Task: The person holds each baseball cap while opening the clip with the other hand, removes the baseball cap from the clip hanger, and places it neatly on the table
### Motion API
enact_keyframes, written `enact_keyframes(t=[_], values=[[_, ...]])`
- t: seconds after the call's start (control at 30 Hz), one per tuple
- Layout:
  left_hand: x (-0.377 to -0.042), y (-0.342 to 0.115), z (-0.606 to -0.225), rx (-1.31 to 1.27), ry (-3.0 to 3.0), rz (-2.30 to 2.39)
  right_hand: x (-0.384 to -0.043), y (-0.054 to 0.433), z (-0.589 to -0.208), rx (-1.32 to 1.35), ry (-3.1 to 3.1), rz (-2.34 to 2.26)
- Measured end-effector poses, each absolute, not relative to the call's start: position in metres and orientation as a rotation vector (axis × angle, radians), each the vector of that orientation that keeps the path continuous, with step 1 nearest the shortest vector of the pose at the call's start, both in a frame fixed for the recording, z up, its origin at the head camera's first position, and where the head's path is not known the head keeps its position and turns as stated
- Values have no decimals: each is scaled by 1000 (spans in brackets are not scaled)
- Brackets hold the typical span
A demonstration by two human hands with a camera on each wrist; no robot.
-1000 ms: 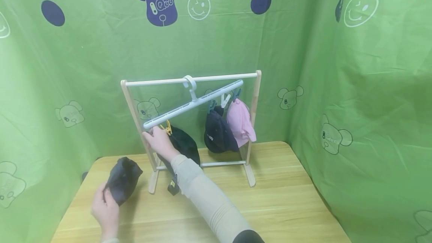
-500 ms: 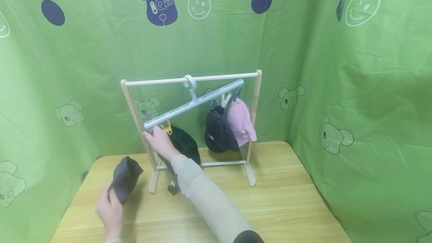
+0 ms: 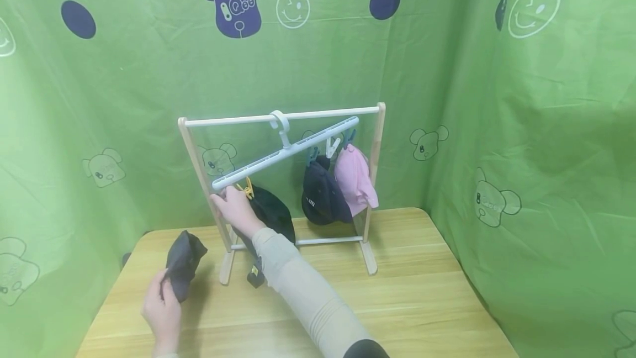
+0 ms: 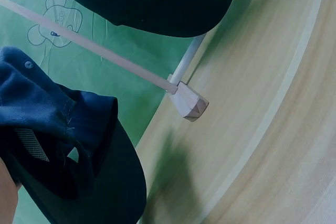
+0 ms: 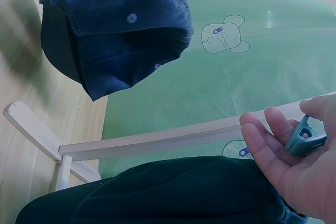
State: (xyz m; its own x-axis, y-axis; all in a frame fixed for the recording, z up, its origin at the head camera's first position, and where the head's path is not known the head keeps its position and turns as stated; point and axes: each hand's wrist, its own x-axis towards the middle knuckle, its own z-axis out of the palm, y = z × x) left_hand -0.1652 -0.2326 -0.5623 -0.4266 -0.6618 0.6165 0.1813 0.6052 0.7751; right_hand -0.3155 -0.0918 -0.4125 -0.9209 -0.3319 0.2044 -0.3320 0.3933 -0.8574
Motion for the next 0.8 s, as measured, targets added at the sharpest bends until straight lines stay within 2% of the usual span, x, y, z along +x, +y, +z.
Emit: enact_keyframes(t=[0.5,0.8], values=[[-162,-242,-577,321,-1794,-929,-315,-92,-413,620,-2613,1616],[-157,-247,-584,366,-1827,-931,-315,-91,-413,625,-2621,1611]])
